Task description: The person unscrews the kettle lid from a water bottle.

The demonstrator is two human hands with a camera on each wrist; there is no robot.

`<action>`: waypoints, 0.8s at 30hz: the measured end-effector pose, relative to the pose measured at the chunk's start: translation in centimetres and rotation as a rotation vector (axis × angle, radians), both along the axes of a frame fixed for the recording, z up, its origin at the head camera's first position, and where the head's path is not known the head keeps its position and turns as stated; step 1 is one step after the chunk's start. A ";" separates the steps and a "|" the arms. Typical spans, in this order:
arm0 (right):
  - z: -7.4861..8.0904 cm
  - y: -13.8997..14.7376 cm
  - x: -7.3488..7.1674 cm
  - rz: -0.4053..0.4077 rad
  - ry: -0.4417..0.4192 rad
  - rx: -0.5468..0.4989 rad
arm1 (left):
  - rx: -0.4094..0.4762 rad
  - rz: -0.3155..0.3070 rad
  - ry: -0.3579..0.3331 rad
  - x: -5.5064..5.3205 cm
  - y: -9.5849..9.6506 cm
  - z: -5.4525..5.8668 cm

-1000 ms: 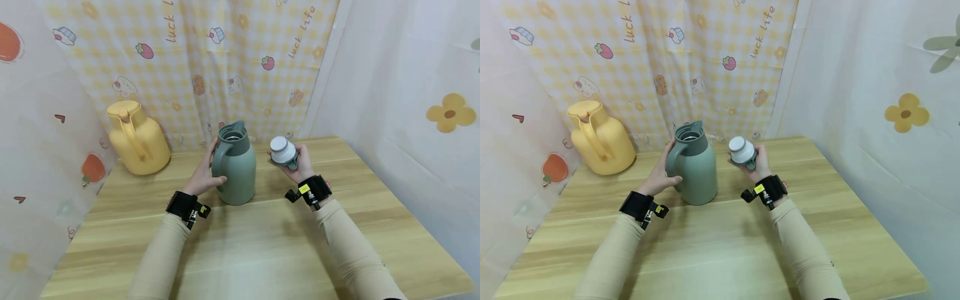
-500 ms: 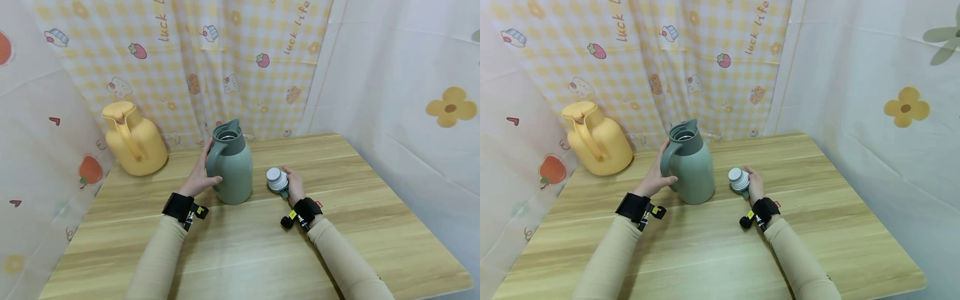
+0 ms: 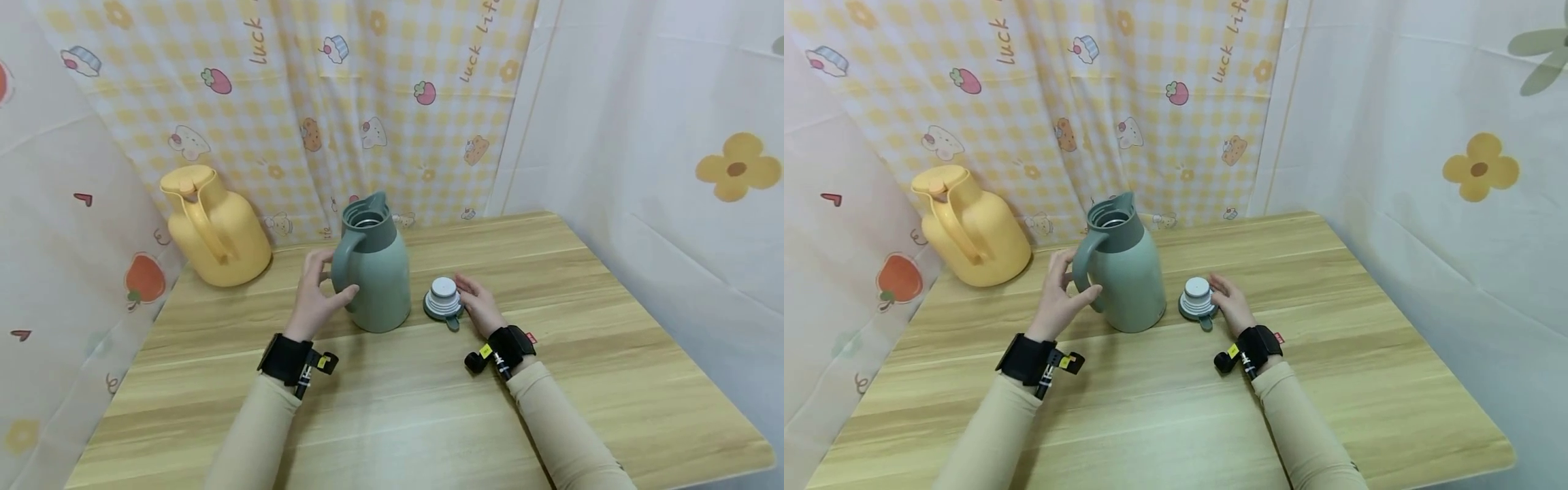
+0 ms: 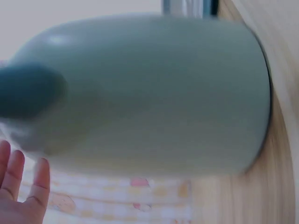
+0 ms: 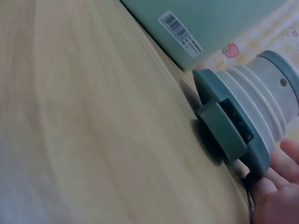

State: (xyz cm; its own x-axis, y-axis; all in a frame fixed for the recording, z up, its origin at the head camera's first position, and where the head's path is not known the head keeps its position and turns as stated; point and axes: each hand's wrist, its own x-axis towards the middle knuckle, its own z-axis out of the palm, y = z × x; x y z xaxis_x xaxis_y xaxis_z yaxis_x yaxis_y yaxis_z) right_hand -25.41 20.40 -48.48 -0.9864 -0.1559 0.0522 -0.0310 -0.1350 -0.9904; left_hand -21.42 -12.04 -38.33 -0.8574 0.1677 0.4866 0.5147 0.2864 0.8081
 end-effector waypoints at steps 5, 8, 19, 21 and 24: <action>0.4 0.3 0.3 0.145 0.112 0.239 | 0.126 -0.118 -0.076 1.0 0.5 0.1; 1.0 0.1 1.0 0.180 0.138 0.293 | 0.210 -0.243 -0.131 1.0 0.8 0.1; 2.6 -0.8 2.3 0.185 0.128 0.381 | 0.220 -0.291 -0.114 1.9 1.8 0.3; 2.7 -0.9 2.2 0.182 0.131 0.385 | 0.228 -0.256 -0.114 2.3 2.3 0.5; 2.9 -1.1 2.2 0.182 0.139 0.387 | 0.227 -0.193 -0.100 3.5 3.2 1.1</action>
State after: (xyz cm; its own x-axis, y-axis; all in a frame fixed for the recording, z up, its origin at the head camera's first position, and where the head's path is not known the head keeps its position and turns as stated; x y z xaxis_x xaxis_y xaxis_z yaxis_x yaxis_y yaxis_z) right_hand -23.20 19.29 -45.56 -0.9289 -0.3602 0.0864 -0.1779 0.2292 -0.9570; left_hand -17.95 -8.87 -37.19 -0.8659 0.2289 0.4448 0.4564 -0.0026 0.8898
